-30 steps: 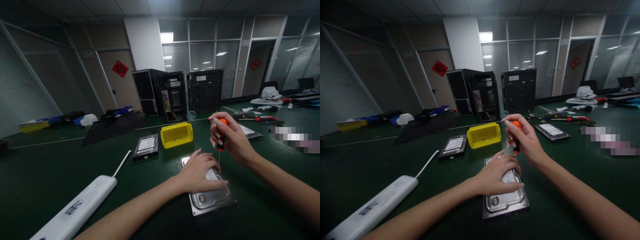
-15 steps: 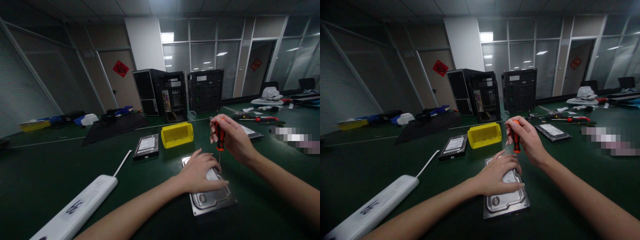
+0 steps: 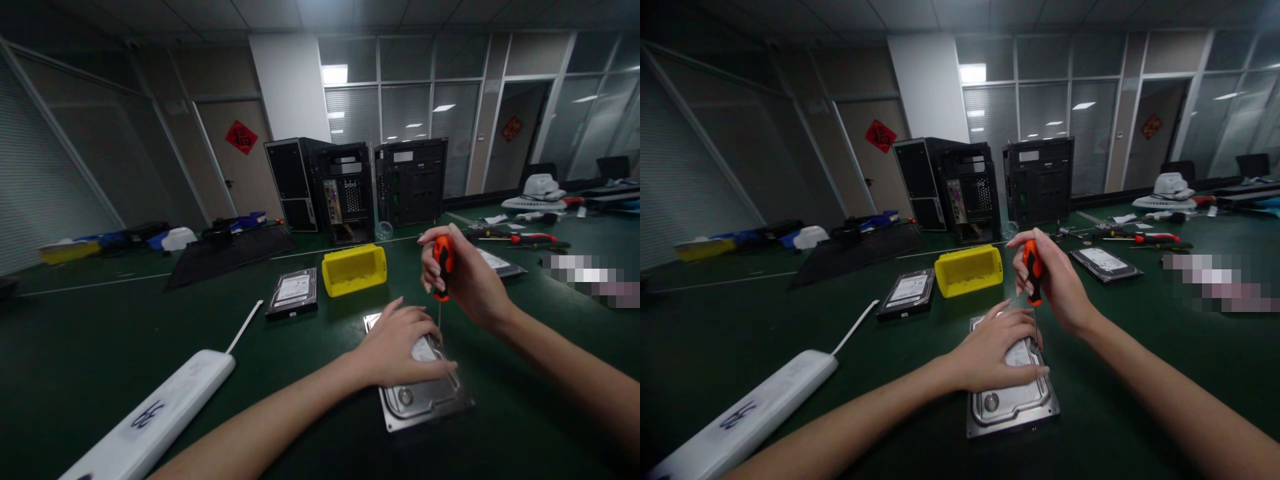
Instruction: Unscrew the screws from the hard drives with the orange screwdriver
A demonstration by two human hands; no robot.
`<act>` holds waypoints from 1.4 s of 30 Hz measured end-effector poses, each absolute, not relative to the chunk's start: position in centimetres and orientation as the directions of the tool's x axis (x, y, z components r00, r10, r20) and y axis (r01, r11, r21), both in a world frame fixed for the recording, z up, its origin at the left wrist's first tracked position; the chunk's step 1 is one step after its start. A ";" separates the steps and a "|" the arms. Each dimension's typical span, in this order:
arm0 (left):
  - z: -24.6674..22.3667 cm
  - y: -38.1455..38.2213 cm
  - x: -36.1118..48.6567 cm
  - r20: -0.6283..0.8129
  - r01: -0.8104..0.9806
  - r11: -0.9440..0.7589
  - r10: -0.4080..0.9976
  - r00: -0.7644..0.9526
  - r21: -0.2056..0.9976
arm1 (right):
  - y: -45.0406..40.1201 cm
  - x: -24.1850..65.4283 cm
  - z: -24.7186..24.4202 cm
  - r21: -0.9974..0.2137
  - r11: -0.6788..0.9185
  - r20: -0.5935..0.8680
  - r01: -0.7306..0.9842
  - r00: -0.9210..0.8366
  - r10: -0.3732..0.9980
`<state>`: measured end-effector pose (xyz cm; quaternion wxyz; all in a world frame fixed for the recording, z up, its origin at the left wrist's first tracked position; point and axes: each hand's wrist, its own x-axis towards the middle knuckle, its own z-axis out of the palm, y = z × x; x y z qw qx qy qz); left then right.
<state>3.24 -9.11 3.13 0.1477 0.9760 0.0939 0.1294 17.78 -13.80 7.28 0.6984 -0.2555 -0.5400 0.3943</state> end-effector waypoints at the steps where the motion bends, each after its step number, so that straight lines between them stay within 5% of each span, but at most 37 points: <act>1: 3.1 -9.1 3.2 0.228 0.143 -0.939 0.221 0.948 0.312 | -13.8 17.8 7.3 -0.782 0.553 0.554 -0.287 0.086 0.828; 35: 3.2 -9.1 3.3 0.220 0.157 -0.941 0.228 0.948 0.299 | -14.0 17.3 7.4 -0.813 0.534 0.522 -0.231 0.117 0.845; 42: 3.3 -9.2 3.3 0.212 0.162 -0.937 0.234 0.949 0.310 | -14.0 17.6 7.4 -0.816 0.474 0.491 -0.331 0.037 0.870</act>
